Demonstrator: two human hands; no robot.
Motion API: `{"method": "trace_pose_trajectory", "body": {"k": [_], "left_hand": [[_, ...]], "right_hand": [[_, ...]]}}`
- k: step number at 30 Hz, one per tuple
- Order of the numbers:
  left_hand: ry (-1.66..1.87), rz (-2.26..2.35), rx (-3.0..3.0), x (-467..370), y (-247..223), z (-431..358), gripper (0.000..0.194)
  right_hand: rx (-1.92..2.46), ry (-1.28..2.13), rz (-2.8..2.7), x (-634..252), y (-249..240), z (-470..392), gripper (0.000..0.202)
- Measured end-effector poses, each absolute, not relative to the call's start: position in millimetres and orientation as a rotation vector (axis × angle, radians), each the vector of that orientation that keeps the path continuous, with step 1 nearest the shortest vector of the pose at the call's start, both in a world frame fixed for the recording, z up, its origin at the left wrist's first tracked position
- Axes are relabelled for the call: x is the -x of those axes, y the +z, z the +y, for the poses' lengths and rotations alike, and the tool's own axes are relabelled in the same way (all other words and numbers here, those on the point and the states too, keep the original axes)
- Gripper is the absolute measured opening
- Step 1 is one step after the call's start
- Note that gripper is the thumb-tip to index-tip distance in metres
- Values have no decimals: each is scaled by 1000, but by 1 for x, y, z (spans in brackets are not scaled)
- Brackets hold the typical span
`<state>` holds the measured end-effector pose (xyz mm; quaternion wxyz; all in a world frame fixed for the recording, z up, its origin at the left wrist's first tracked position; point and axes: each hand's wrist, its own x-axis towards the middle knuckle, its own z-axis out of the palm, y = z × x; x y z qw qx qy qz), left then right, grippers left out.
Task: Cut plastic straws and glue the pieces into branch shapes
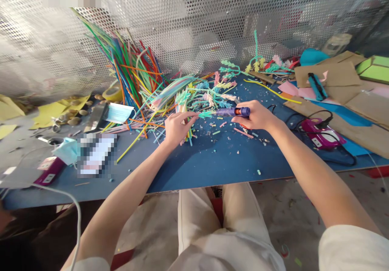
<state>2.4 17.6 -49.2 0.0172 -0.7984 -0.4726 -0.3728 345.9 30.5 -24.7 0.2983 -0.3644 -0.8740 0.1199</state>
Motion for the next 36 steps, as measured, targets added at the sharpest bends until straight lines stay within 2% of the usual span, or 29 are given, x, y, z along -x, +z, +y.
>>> {"method": "trace_pose_trajectory", "body": {"k": [9, 14, 21, 24, 26, 28, 31, 34, 36], "left_hand": [[-1148, -1484, 2483, -2, -50, 18, 24], [-1183, -1486, 2437, -1, -49, 19, 25], [-1258, -1579, 2341, 4, -48, 24, 28], [-1238, -1575, 2356, 4, -48, 25, 25], [-1216, -1567, 2370, 3, -48, 24, 24], [-1217, -1550, 2377, 2, -47, 23, 23], [-1232, -1524, 2380, 1, -46, 22, 23], [-1219, -1527, 2375, 1, -45, 21, 23], [-1220, -1524, 2371, 1, -45, 21, 22]], "right_hand": [[973, 317, -2327, -343, -24, 31, 51], [1039, 157, -2359, -344, -24, 31, 56], [1670, -188, -1899, -356, -38, 44, 42], [1802, -275, -1821, -371, -42, 46, 48], [1761, -307, -1856, -380, -41, 47, 48], [1614, -286, -1899, -382, -38, 48, 39], [1261, -42, -2054, -367, -33, 49, 25], [915, 281, -2359, -336, -38, 44, 25], [816, 289, -2514, -315, -47, 38, 26]]}}
